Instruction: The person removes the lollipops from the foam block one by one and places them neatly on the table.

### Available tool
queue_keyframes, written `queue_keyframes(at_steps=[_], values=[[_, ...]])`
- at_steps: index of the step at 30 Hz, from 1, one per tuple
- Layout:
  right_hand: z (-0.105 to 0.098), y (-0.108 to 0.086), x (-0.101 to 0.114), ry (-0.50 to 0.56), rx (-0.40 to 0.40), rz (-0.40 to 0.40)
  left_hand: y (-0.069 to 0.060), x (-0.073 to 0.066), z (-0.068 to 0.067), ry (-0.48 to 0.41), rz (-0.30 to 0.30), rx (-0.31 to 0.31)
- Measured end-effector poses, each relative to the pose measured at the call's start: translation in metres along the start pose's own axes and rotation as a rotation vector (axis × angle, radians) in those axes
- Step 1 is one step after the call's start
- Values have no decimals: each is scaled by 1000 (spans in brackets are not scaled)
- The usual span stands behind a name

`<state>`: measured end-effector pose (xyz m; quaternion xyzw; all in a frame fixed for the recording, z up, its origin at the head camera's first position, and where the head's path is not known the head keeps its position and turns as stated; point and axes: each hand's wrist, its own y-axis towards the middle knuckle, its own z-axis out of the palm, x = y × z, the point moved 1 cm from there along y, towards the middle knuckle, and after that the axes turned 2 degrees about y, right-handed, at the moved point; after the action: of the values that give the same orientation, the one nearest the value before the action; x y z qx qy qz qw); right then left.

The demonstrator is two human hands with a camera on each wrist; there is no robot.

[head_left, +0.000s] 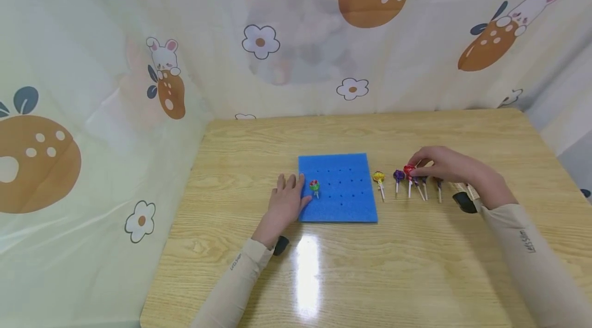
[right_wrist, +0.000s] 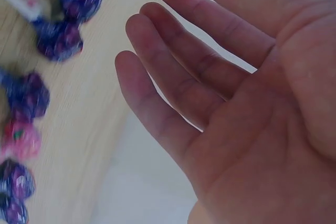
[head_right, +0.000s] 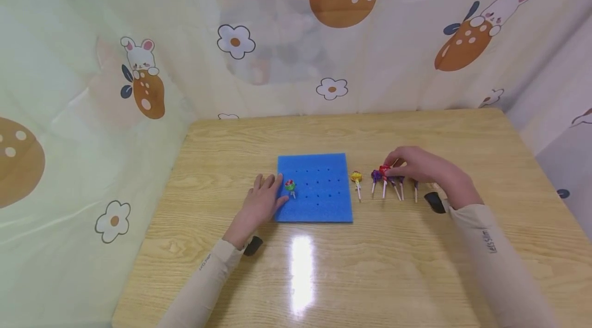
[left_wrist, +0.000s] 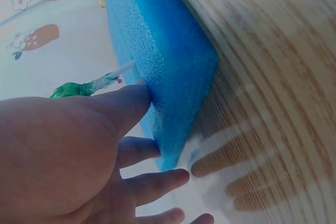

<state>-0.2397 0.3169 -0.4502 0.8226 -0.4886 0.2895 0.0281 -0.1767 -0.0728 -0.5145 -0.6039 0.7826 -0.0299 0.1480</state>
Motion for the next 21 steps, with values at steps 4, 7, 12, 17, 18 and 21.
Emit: queue_keyframes(at_steps=[4,7,12,17,18,21], values=[[-6,-8,-7,-4,8,27,-1,-1,0,-1,-6,8],[-11,-14,-14,10,25,56,-1,-1,0,-2,-9,7],[-21,-23,-29,-8,70,73,-2,-1,0,1,-7,-2],[-31,-30,-44,-42,97,101,-4,-1,-3,-4,-7,-13],[-34,-31,-47,-51,98,108,-4,-1,-3,-3,-8,-12],[-40,-34,-56,-70,101,118,-4,-1,-4,-8,-12,-12]])
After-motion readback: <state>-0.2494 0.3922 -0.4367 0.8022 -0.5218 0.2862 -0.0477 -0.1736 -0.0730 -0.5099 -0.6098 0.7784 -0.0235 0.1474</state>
